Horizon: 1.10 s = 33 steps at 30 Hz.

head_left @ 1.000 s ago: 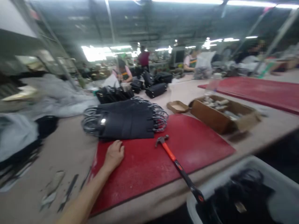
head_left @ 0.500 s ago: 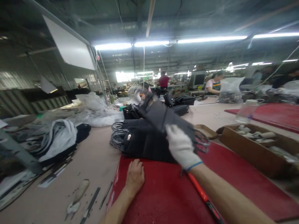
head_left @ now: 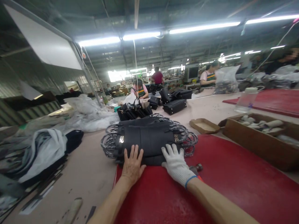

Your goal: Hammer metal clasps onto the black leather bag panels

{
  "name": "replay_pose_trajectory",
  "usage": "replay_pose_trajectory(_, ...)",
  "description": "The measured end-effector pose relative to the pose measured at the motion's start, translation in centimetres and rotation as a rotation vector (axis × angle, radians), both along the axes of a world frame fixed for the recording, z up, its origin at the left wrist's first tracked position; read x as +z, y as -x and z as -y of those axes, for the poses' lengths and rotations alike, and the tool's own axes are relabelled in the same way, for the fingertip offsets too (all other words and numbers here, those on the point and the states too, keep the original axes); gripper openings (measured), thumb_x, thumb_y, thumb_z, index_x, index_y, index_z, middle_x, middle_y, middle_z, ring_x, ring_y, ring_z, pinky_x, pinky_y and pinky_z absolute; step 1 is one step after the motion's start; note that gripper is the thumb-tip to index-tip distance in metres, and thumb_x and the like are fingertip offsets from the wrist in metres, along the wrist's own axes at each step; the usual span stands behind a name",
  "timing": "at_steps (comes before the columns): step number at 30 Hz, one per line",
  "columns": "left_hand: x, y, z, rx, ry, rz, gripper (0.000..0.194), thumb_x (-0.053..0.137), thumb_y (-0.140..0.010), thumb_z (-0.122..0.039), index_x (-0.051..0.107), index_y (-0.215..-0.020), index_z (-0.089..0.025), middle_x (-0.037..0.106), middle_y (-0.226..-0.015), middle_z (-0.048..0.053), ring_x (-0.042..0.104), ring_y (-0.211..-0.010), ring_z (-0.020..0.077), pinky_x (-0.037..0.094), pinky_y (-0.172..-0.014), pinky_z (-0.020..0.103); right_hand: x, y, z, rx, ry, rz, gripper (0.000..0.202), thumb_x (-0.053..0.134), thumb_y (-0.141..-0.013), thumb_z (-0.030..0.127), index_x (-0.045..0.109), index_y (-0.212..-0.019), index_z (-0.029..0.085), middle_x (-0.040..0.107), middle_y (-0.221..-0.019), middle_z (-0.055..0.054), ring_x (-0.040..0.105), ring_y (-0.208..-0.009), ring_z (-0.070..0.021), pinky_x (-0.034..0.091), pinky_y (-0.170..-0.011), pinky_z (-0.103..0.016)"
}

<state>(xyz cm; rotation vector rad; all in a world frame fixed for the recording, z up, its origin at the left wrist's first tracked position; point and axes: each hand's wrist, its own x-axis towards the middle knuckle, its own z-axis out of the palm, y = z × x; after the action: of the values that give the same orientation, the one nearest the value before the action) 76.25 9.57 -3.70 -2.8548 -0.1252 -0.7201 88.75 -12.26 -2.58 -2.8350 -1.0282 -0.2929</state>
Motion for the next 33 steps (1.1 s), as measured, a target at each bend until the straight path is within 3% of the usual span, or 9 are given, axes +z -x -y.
replay_pose_trajectory(7, -1.8, -2.2, -1.4, -0.007, -0.067, -0.065, 0.043, 0.053, -0.102, -0.025, 0.063, -0.143, -0.021, 0.055, -0.154, 0.020, 0.051, -0.141, 0.0408, 0.036, -0.115, 0.075, -0.4, -4.2, -0.5, 0.065, -0.031, -0.016, 0.080, 0.067, -0.089, 0.034, 0.036, -0.163, 0.024, 0.028, -0.171, -0.018, 0.016, -0.155, -0.0466, 0.013, -0.116, -0.078)
replay_pose_trajectory(12, -0.5, -3.8, -1.8, 0.042, -0.116, -0.138, 0.040, 0.053, -0.102, -0.023, 0.066, -0.139, -0.019, 0.062, -0.145, 0.018, 0.056, -0.132, 0.0384, 0.043, -0.111, 0.070, 0.2, -4.9, -1.1, 0.095, -0.030, -0.042, 0.076, 0.061, -0.088, 0.025, 0.040, -0.161, 0.024, 0.029, -0.171, -0.017, 0.021, -0.153, -0.0458, 0.019, -0.113, -0.079)
replay_pose_trajectory(16, -0.8, -2.6, -0.3, 0.068, -0.042, -0.196, 0.035, 0.053, -0.101, -0.022, 0.068, -0.133, -0.018, 0.064, -0.142, 0.017, 0.064, -0.119, 0.0318, 0.058, -0.093, 0.048, 0.9, -4.5, 0.0, 0.133, -0.027, -0.088, 0.073, 0.050, -0.085, 0.011, 0.047, -0.157, 0.021, 0.033, -0.170, -0.017, 0.026, -0.152, -0.0419, 0.026, -0.114, -0.073)
replay_pose_trajectory(19, -1.0, -1.4, 0.4, 0.024, -0.006, -0.079, 0.034, 0.053, -0.100, -0.021, 0.069, -0.130, -0.019, 0.067, -0.135, 0.015, 0.065, -0.117, 0.0294, 0.055, -0.100, 0.047, 0.7, -3.8, 1.6, 0.170, -0.012, -0.149, 0.071, 0.044, -0.082, 0.004, 0.055, -0.151, 0.017, 0.037, -0.167, -0.017, 0.031, -0.152, -0.0384, 0.035, -0.114, -0.063)
replay_pose_trajectory(21, 0.2, -1.4, -0.1, 0.041, -0.023, 0.046, 0.037, 0.055, -0.099, -0.021, 0.067, -0.134, -0.017, 0.065, -0.138, 0.017, 0.060, -0.128, 0.0311, 0.047, -0.113, 0.052, 0.6, -3.4, 2.5, 0.187, -0.001, -0.178, 0.071, 0.042, -0.081, 0.003, 0.056, -0.150, 0.017, 0.042, -0.164, -0.018, 0.037, -0.149, -0.0374, 0.036, -0.113, -0.062)
replay_pose_trajectory(23, 2.4, -1.8, -1.4, 0.162, -0.025, 0.127, 0.044, 0.058, -0.098, -0.026, 0.062, -0.140, -0.013, 0.057, -0.149, 0.021, 0.051, -0.140, 0.0360, 0.038, -0.120, 0.057, 0.9, -2.8, 3.2, 0.196, 0.004, -0.191, 0.072, 0.042, -0.081, 0.003, 0.056, -0.150, 0.017, 0.045, -0.162, -0.018, 0.042, -0.145, -0.0371, 0.034, -0.114, -0.063)
replay_pose_trajectory(27, 6.0, -2.4, -5.4, 0.440, 0.108, 0.048, 0.057, 0.063, -0.096, -0.039, 0.056, -0.144, -0.009, 0.053, -0.151, 0.024, 0.049, -0.141, 0.0413, 0.044, -0.114, 0.059, 1.9, -0.6, 4.8, 0.199, -0.004, -0.184, 0.069, 0.050, -0.081, 0.010, 0.057, -0.149, 0.016, 0.052, -0.155, -0.018, 0.044, -0.142, -0.0369, 0.030, -0.118, -0.062)
replay_pose_trajectory(29, 6.8, -2.6, -6.8, 0.429, 0.111, 0.008, 0.055, 0.061, -0.097, -0.042, 0.057, -0.142, -0.010, 0.053, -0.152, 0.023, 0.049, -0.141, 0.0398, 0.041, -0.117, 0.058, 2.1, 1.1, 5.7, 0.174, -0.011, -0.168, 0.071, 0.054, -0.080, 0.012, 0.056, -0.150, 0.015, 0.051, -0.156, -0.019, 0.042, -0.143, -0.0385, 0.025, -0.120, -0.064)
replay_pose_trajectory(33, 8.5, -5.2, -7.5, 0.257, 0.021, 0.023, 0.057, 0.056, -0.100, -0.043, 0.055, -0.146, -0.009, 0.048, -0.158, 0.022, 0.040, -0.150, 0.0371, 0.032, -0.125, 0.058, 0.8, 4.9, 6.6, 0.098, -0.020, -0.143, 0.068, 0.059, -0.081, 0.017, 0.057, -0.150, 0.015, 0.050, -0.157, -0.020, 0.040, -0.146, -0.0421, 0.016, -0.124, -0.067)
